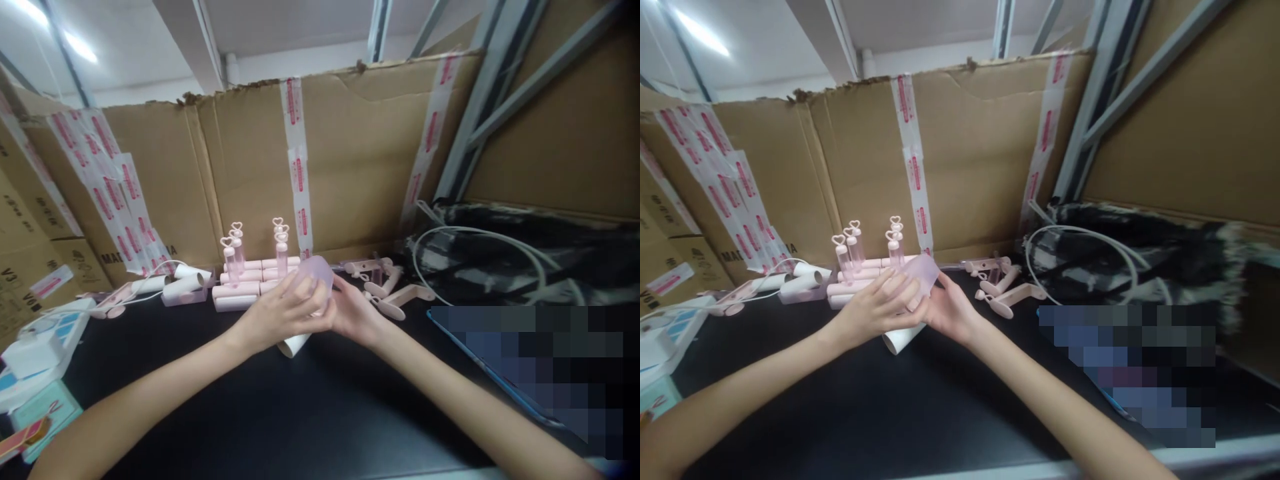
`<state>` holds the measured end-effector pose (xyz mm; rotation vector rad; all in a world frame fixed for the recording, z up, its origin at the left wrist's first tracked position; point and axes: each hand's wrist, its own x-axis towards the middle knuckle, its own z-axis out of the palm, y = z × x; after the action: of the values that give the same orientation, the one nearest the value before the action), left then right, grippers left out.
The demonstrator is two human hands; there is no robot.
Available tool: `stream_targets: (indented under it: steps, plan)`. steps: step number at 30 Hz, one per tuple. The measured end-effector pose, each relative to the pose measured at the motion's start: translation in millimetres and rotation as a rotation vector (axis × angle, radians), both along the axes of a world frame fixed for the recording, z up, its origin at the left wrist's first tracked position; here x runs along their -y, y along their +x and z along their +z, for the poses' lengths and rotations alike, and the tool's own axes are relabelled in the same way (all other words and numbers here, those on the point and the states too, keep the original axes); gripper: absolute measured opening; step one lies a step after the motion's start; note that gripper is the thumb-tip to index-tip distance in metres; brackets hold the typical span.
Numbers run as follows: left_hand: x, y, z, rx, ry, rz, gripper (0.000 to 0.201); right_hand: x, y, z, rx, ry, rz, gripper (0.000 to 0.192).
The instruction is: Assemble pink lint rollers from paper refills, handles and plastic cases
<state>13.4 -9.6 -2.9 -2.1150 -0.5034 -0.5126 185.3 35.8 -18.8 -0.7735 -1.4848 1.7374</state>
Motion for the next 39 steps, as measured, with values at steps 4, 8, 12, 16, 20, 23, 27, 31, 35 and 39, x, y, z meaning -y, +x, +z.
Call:
stream_targets:
  steps: [4,8,12,16,20,23,27,31,35,39]
  plan:
    - [-1,-3,4.5,0.084,-0.032,0.056,0.046,-11,8,-3.6,0.003,-0.025,-0.072,0.031]
    - [11,-41,-5.1,0.500,-0.249,0.273,0.046,-20,14,-2.2,0.065,0.050,-0.163,0.023]
    - [24,-93,-38.1,0.869,-0.747,0.446,0.054,-29,37,3.5,0.216,0.169,-0.194,0.013]
    - [25,-124,-66.5,0.934,-0.942,0.553,0.062,-39,58,-0.9,0.679,0.342,0.058,0.027]
    - [31,-102,-66.5,0.838,-0.643,0.639,0.079,-40,52,-5.9,0.813,0.417,0.193,0.039]
    - [40,-59,-62.7,0.810,-0.803,0.342,0.072,-27,38,0.1,0.691,0.474,0.186,0.040]
    - [40,-11,-65.9,1.089,-1.283,0.030,0.088,11,21,18.1,0.527,0.536,0.212,0.041]
    - [31,5,-71.2,1.294,-1.502,-0.161,0.058,47,13,25.9,0.383,0.662,0.085,0.038]
    - [35,7,-76.4,1.259,-1.540,-0.218,0.044,51,8,13.8,0.440,1.203,-0.194,0.040]
    - [42,2,-84.6,1.211,-1.524,-0.214,0.052,49,-1,-1.6,0.565,1.452,0.010,0.047]
